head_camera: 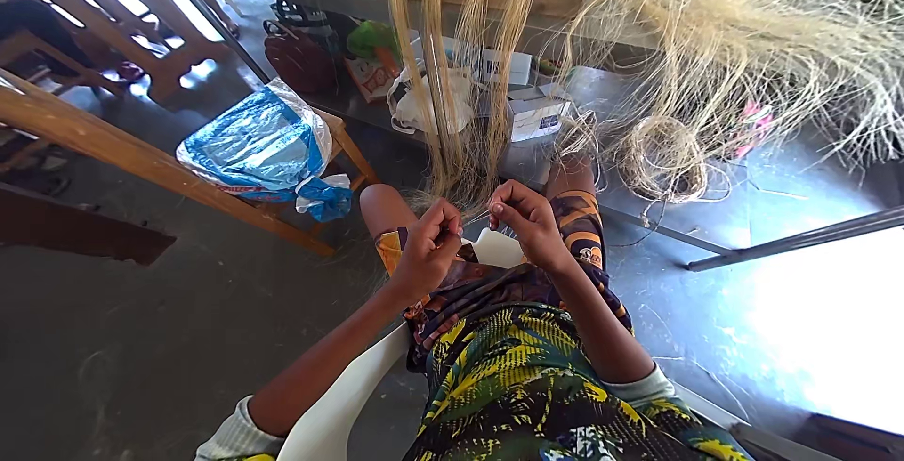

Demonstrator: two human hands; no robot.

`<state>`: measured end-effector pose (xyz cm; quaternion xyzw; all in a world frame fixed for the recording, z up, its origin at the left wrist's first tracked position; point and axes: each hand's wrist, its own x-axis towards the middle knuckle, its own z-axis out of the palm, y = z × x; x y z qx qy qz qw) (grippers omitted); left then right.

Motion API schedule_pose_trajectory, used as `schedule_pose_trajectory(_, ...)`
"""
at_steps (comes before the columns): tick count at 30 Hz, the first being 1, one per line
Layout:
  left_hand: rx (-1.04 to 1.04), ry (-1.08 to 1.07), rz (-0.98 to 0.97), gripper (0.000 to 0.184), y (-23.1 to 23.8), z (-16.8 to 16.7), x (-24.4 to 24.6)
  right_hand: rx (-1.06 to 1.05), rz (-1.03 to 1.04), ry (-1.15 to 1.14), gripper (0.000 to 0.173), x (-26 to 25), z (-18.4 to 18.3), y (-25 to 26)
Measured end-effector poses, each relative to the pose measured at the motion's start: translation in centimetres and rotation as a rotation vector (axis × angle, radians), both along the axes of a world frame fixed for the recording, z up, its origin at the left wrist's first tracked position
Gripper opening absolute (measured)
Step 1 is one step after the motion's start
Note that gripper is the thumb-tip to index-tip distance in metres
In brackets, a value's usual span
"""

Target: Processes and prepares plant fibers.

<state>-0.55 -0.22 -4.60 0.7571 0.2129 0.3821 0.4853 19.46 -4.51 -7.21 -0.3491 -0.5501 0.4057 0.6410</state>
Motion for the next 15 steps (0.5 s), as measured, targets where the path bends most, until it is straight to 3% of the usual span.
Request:
schedule_pose_trajectory(7,-0.009,-0.054,-0.051,0.018,-0.2,0.0,-0.1,0.266,-0.281,-0.494,0.009,1.1,0.3,-0.6)
schedule_pose_trajectory(9,-0.021,-0.079,-0.054,0.019,-0.3,0.2,0.0,0.276,-0.283,-0.418,0.009,0.8,0.1,-0.8)
schedule_pose_trajectory(13,-0.008,-0.102,-0.069,0.020,-0.4,0.3,-0.1,0.124,-0.170,0.030,0.011,-1.1,-0.6,-0.9)
schedule_pose_trajectory(15,0.001,-0.087,-0.047,0.019,-0.3,0.3,-0.2,0.059,-0.133,0.077,0.013,-1.3,-0.6,-0.9)
